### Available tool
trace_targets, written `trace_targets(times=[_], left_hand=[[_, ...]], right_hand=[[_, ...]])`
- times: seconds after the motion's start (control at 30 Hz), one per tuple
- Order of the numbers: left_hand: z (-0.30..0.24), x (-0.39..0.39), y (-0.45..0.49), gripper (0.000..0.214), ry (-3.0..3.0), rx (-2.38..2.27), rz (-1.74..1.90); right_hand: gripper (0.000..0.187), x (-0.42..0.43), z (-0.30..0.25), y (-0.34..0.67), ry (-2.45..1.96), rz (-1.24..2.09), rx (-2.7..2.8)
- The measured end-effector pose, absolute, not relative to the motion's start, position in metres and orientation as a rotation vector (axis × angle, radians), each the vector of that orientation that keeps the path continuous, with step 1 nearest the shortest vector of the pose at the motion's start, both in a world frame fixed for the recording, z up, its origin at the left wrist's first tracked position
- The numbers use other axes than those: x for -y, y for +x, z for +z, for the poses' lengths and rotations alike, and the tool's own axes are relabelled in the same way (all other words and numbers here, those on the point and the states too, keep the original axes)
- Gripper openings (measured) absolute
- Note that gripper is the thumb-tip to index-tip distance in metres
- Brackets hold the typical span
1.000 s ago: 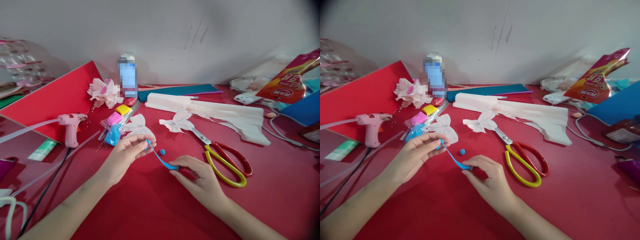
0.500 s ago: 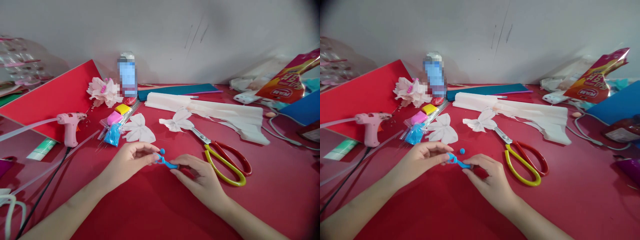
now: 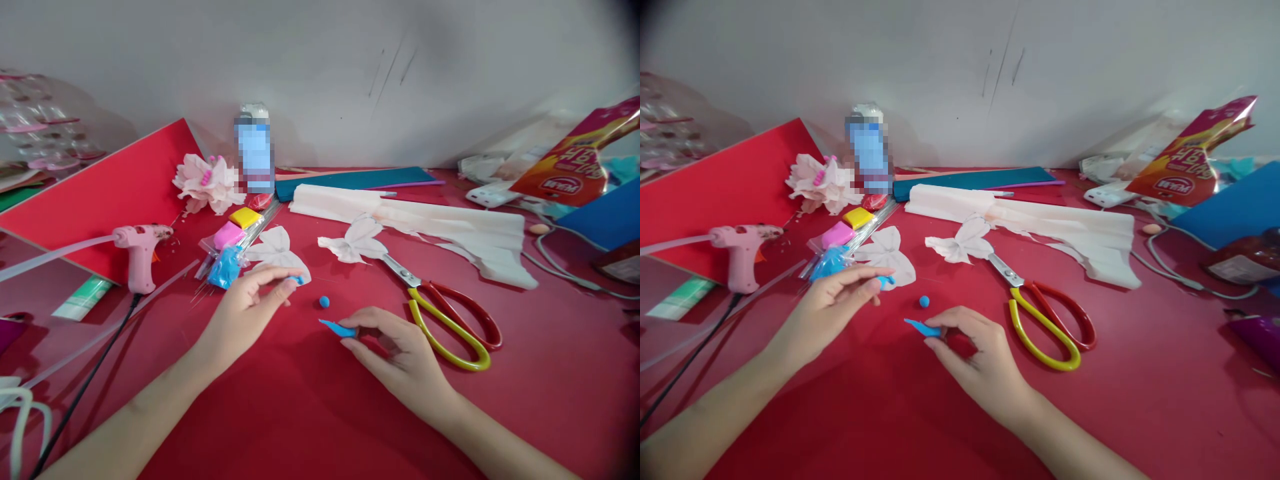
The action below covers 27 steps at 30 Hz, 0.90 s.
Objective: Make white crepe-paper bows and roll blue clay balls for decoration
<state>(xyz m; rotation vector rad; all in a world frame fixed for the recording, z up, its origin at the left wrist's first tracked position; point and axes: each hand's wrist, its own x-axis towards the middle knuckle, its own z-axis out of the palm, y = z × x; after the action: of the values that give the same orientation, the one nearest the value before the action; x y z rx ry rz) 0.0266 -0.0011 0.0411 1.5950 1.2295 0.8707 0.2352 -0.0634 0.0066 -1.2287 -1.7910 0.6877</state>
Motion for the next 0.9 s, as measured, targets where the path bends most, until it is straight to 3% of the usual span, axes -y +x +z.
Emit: trace_targets(times=[0.3,0.47,0.63,0.9], left_hand=[[0.034,-0.021,-0.001,0.02,1.776,-1.273,0.648],[0.031,-0.025,-0.008,0.043,1.65,-1.256,0.535],[0.039,-0.025,-0.008,0.017,1.829,-1.3,0.585],[0.036,-0.025,-0.005,0.027,1.629,-1.31,0.636]], right_hand=[[0.023,0.063,0.007,0.244,-1.173,0.455,2.044],[0.029,0.062,0.004,0.251,-1.118,0.244,2.164],[0.028,0.061,0.004,0.256,-1.098,0.222,2.179],[0.034,0.063,0.008,0.257,-1.04,0.218,2.415]])
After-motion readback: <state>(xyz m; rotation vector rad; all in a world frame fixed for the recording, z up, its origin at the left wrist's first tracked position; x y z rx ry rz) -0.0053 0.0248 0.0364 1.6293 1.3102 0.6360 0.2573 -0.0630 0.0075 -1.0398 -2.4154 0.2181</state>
